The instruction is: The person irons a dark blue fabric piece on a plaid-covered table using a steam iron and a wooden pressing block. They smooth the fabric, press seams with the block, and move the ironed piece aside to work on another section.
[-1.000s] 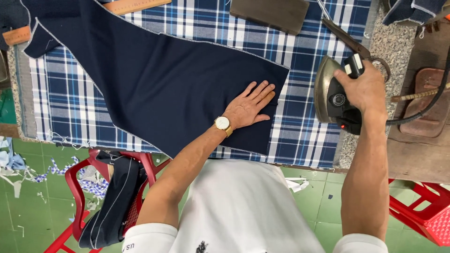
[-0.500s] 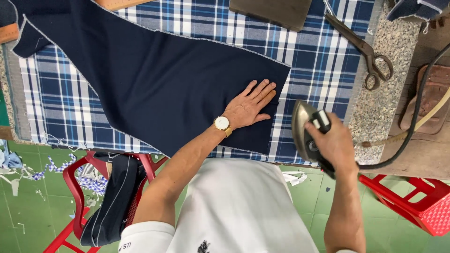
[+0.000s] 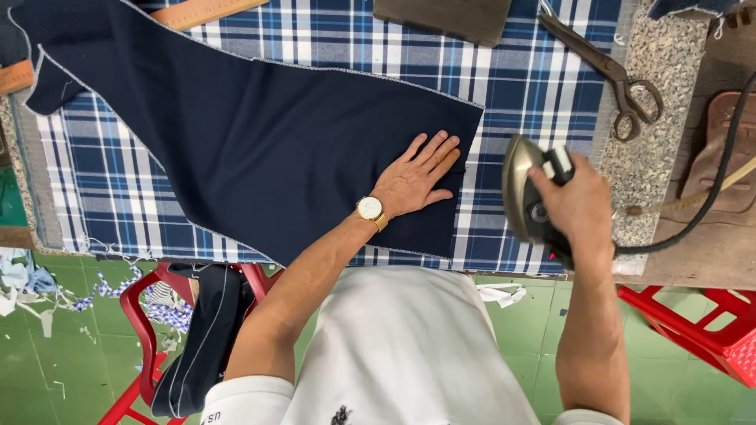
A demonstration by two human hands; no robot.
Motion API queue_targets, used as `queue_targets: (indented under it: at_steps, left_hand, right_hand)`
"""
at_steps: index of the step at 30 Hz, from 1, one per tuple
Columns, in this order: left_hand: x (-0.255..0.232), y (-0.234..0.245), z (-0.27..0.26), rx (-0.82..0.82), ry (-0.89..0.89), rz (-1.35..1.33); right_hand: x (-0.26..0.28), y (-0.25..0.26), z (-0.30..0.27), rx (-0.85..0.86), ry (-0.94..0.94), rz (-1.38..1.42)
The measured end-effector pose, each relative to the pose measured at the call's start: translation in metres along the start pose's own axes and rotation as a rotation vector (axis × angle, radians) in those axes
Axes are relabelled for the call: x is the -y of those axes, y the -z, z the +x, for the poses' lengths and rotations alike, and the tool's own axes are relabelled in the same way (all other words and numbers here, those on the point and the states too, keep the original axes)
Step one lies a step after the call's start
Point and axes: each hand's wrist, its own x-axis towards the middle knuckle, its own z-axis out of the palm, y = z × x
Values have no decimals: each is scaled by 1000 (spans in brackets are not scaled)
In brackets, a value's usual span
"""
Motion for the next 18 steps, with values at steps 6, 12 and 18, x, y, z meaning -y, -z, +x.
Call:
queue_targets:
  at_steps: [6, 12, 18]
  left_hand:
    - [-3, 13, 1, 50, 10, 101]
    - [-2, 7, -1, 52, 13, 93]
    - [-3, 8, -2, 59, 12, 83]
  right_hand:
    - [19, 38, 50, 34, -5, 52]
    - [-8, 35, 94, -97, 144, 39]
    - [18, 46, 66, 22, 86, 56]
